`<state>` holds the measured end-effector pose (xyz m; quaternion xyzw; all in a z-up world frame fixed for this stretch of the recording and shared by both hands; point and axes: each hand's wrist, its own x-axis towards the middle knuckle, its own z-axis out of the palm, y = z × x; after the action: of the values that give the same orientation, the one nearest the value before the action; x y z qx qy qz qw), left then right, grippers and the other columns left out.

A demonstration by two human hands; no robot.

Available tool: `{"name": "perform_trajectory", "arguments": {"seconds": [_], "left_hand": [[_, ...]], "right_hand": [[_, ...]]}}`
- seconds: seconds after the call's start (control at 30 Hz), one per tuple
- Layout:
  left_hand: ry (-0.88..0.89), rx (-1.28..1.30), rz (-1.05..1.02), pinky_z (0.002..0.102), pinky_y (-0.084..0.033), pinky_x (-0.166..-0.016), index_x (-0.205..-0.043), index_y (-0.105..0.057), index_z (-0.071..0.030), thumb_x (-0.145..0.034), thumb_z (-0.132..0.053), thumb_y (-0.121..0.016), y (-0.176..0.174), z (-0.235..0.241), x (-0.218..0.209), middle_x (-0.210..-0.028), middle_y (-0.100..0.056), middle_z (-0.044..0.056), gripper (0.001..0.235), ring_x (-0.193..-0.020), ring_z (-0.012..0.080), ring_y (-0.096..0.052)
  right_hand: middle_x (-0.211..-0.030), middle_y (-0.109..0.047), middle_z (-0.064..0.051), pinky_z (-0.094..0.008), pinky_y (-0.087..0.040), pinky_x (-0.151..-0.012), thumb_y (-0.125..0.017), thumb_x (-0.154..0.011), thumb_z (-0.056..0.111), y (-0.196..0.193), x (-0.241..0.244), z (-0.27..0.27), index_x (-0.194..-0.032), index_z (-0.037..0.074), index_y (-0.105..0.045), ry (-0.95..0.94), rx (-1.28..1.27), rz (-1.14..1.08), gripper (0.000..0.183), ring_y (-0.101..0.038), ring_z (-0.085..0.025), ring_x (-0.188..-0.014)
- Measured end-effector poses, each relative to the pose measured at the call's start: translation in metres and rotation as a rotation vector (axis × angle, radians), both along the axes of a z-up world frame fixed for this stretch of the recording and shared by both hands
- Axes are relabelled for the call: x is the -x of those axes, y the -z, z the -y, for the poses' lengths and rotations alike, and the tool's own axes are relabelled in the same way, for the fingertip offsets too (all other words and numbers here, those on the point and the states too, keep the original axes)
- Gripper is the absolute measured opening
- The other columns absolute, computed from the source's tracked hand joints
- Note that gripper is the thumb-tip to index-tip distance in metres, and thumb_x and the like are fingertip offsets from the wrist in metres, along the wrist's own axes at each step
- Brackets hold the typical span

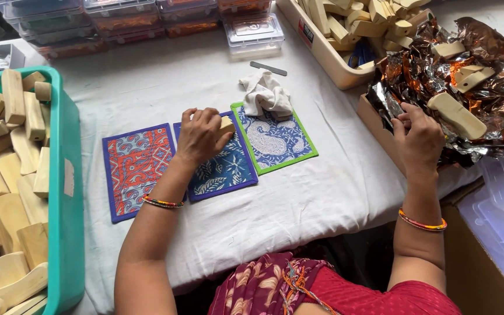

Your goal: The person places a piece of copper foil into a small plastic container and closes it. They then pick up a wooden block, wipe it with a white cloth, and use a metal file to smooth its edges. Finally, they wrap the wooden block in a sheet of aluminum foil.

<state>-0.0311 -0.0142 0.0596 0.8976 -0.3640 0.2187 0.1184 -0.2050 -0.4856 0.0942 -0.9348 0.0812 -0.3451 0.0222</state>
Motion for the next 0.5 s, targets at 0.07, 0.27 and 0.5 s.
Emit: {"name": "perform_trajectory", "arguments": {"seconds": [0.07, 0.27, 0.5], "left_hand": [[0.074, 0.009, 0.06, 0.049, -0.041, -0.106, -0.097, -0.071, -0.008, -0.087, -0.045, -0.074, 0.001, 0.034, 0.002, -0.113, -0.07, 0.011, 0.038, -0.103, 0.0247, -0.067], [0.438, 0.047, 0.193, 0.045, -0.05, -0.096, -0.096, -0.071, -0.009, -0.097, -0.037, -0.069, -0.019, 0.168, 0.031, -0.103, -0.07, 0.011, 0.028, -0.094, 0.0245, -0.069], [0.559, 0.282, 0.108, 0.038, -0.054, -0.074, -0.101, -0.067, -0.015, -0.088, -0.012, -0.065, -0.034, 0.309, 0.041, -0.102, -0.063, 0.002, 0.013, -0.092, 0.0197, -0.067]], "right_hand": [[-0.1, -0.077, -0.003, -0.041, -0.057, -0.082, -0.081, -0.096, 0.007, -0.002, 0.002, 0.0, -0.125, 0.007, -0.07, 0.002, -0.019, 0.0, 0.031, -0.073, -0.025, -0.09], [-0.099, -0.076, -0.004, -0.041, -0.057, -0.083, -0.08, -0.097, 0.003, -0.001, -0.001, 0.004, -0.13, 0.007, -0.065, -0.059, -0.032, 0.093, 0.037, -0.073, -0.025, -0.091], [-0.098, -0.075, -0.006, -0.039, -0.058, -0.083, -0.077, -0.099, 0.004, 0.006, -0.004, 0.008, -0.128, 0.005, -0.059, -0.095, -0.17, 0.155, 0.035, -0.074, -0.023, -0.089]]}}
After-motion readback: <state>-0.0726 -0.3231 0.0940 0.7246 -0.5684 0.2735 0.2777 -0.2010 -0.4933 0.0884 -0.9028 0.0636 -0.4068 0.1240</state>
